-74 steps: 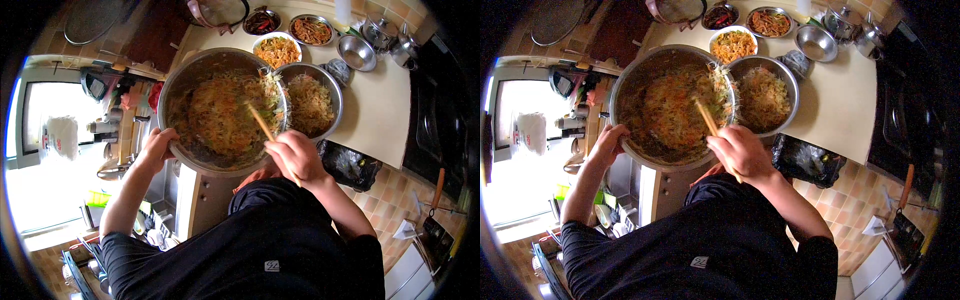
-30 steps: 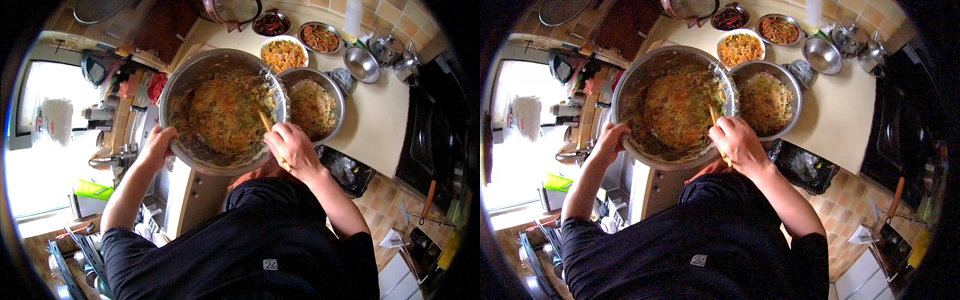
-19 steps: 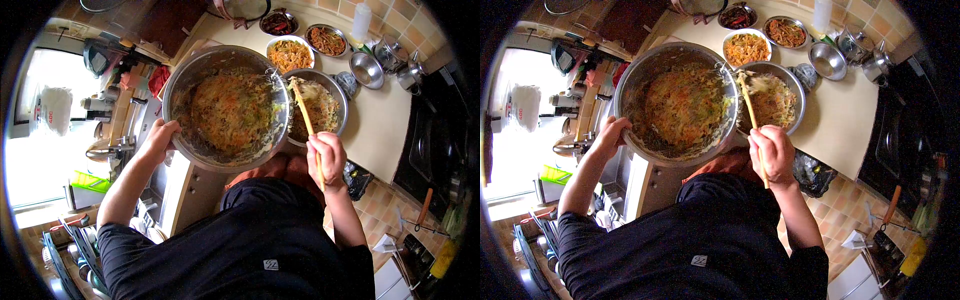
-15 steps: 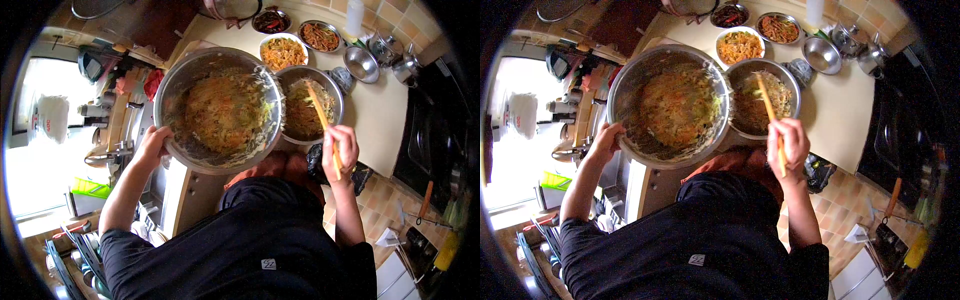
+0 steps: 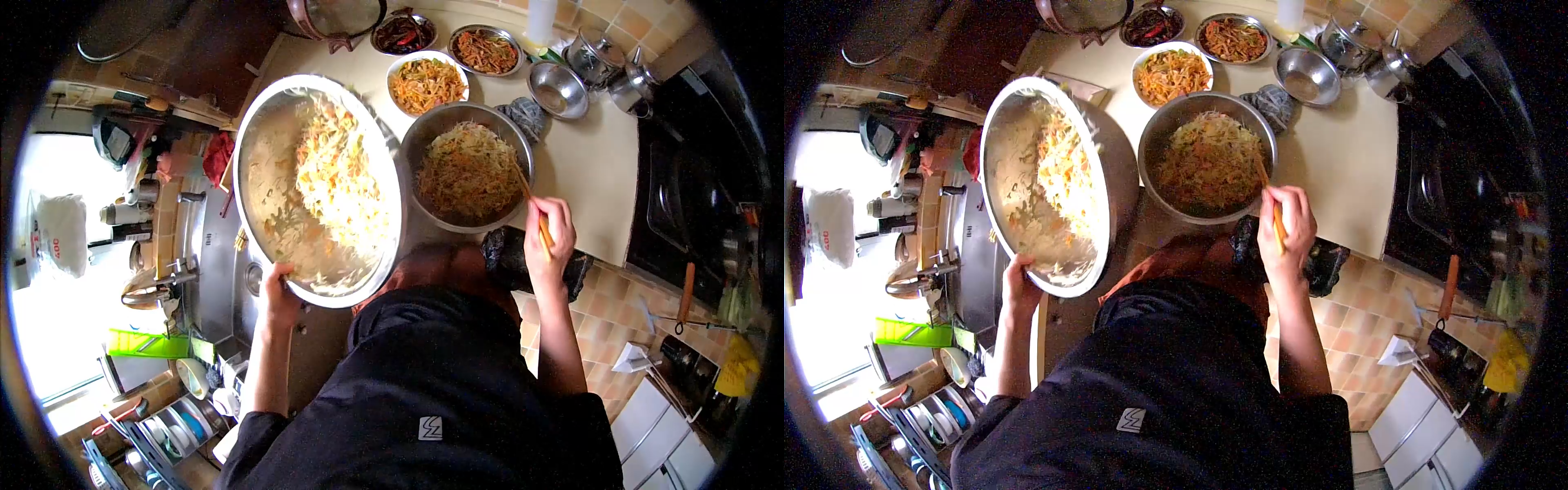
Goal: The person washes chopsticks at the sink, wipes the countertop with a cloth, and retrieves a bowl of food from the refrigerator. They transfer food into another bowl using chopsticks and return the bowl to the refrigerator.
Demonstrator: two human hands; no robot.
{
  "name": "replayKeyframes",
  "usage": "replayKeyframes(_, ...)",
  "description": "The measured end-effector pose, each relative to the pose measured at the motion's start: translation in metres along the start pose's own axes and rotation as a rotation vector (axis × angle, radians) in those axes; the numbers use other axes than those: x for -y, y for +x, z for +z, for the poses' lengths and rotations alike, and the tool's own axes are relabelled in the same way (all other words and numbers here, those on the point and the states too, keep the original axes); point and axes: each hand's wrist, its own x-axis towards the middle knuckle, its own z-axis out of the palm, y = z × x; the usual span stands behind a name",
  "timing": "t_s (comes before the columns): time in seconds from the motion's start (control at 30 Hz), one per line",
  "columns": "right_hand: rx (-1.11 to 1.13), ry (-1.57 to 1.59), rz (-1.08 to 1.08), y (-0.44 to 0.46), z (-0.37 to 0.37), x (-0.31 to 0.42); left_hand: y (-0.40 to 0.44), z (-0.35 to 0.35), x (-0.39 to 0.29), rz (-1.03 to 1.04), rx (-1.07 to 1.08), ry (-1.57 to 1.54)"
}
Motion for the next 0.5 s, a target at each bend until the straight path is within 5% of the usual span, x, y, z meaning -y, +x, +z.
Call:
replayKeyframes(0.3, 0.138, -0.005, -0.172, -0.019, 0.01, 0.012, 0.032, 0.022, 0.029, 0.061, 0.131, -0.112)
replayKeyframes(0.4, 0.232, -0.132, -0.434, -0.012, 0.051, -0.004, 0.056, 0.034, 0.03, 0.033, 0.241, -0.131)
replayKeyframes(0.5, 0.248, -0.176, -0.353, -0.025, 0.056, -0.001, 0.048, 0.036, 0.024, 0.052, 0.246, -0.18)
